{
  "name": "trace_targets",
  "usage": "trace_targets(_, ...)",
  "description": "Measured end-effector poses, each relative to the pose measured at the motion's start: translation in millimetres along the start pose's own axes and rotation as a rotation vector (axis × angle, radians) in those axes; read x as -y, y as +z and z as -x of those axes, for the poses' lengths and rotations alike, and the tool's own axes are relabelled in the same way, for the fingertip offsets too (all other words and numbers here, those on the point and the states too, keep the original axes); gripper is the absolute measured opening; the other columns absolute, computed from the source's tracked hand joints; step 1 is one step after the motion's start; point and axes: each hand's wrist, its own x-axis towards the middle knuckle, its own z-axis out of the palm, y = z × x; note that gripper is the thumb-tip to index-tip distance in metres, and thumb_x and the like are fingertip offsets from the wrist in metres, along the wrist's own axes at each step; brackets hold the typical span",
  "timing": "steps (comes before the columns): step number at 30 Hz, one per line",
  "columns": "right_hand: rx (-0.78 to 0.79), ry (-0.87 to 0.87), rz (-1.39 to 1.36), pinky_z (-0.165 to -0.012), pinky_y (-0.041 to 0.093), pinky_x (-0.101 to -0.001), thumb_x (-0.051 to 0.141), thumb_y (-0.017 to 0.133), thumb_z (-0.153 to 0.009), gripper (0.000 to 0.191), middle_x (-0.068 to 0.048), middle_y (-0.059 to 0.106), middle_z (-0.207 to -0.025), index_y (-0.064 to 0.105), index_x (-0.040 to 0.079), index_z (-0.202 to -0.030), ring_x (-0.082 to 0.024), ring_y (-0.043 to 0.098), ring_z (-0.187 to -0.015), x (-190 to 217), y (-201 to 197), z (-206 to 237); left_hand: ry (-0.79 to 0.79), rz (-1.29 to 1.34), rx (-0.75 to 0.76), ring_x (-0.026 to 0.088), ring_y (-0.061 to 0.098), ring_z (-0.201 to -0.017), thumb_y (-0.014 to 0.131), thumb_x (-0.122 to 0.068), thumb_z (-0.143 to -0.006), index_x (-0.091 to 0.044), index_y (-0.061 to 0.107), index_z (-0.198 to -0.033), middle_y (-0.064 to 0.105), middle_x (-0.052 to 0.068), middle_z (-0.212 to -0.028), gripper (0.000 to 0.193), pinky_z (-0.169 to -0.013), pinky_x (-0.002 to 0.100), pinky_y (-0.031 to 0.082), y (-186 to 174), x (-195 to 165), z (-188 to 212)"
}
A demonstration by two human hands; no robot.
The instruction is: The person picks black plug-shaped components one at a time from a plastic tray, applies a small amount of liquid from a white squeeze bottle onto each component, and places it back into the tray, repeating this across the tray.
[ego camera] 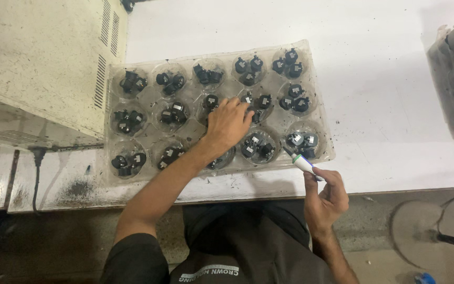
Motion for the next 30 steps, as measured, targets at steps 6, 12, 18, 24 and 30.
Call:
trace_targets(6, -0.037, 0.006, -0.026, -0.089, 0.052, -0.0259, -0.01, 0.066, -0.102, 0.02, -0.012, 0.063, -0.111, 0.062, -0.006, -0.121, -0.013, 0.06, -0.103, 0.7, 2.3, 1.8, 0.086, 0.001, 0.035, 0.029, 0.059, -0.116, 0.075, -0.029, -0.088, -0.014, 0.073, -0.117, 0.064, 0.006, -0.117, 0.033, -0.083, 0.045, 0.06, 3.9, -6.2, 6.7)
trace_targets(12, -0.105, 0.12, -0.074, -0.09, 0.052, -0.0247, -0.003, 0.066, -0.105, 0.019, -0.009, 0.064, -0.111, 0.061, -0.005, -0.122, -0.012, 0.061, -0.104, 1.5, 2.1, 4.2, 0.169, -0.029, -0.006, 0.03, 0.06, -0.11, 0.076, -0.025, -0.087, -0.007, 0.067, -0.107, 0.067, 0.007, -0.109, 0.028, -0.081, 0.045, 0.06, 9.3, -7.2, -0.5)
trace_targets(18, -0.196, 0.332, -0.301, -0.086, 0.052, -0.0239, 0.003, 0.067, -0.105, 0.023, -0.007, 0.069, -0.102, 0.059, -0.003, -0.126, -0.01, 0.063, -0.094, -0.6, -4.5, 1.9, 0.168, 0.047, -0.1, 0.028, 0.062, -0.102, 0.078, -0.025, -0.083, -0.008, 0.063, -0.099, 0.068, 0.007, -0.101, 0.027, -0.077, 0.043, 0.06, -6.8, -17.8, 7.0)
trace_targets(24, -0.188, 0.293, -0.298, -0.08, 0.051, -0.0237, -0.002, 0.066, -0.102, 0.03, -0.008, 0.062, -0.113, 0.058, -0.002, -0.131, -0.011, 0.061, -0.093, -2.1, 5.0, 8.4, 0.018, 0.539, -0.117, 0.02, 0.065, -0.083, 0.081, -0.025, -0.082, -0.007, 0.059, -0.106, 0.068, 0.007, -0.099, 0.038, -0.068, 0.036, 0.054, -6.2, -44.0, 67.2)
trace_targets(30, -0.139, -0.053, -0.225, -0.09, 0.051, -0.0246, -0.007, 0.064, -0.107, 0.023, -0.01, 0.059, -0.118, 0.06, 0.002, -0.127, -0.016, 0.059, -0.106, 8.7, 26.7, 17.2, -0.308, 1.521, 0.436, 0.011, 0.058, -0.082, 0.073, -0.018, -0.093, -0.008, 0.056, -0.117, 0.067, 0.003, -0.101, 0.031, -0.061, 0.026, 0.045, 32.2, -87.2, 135.0)
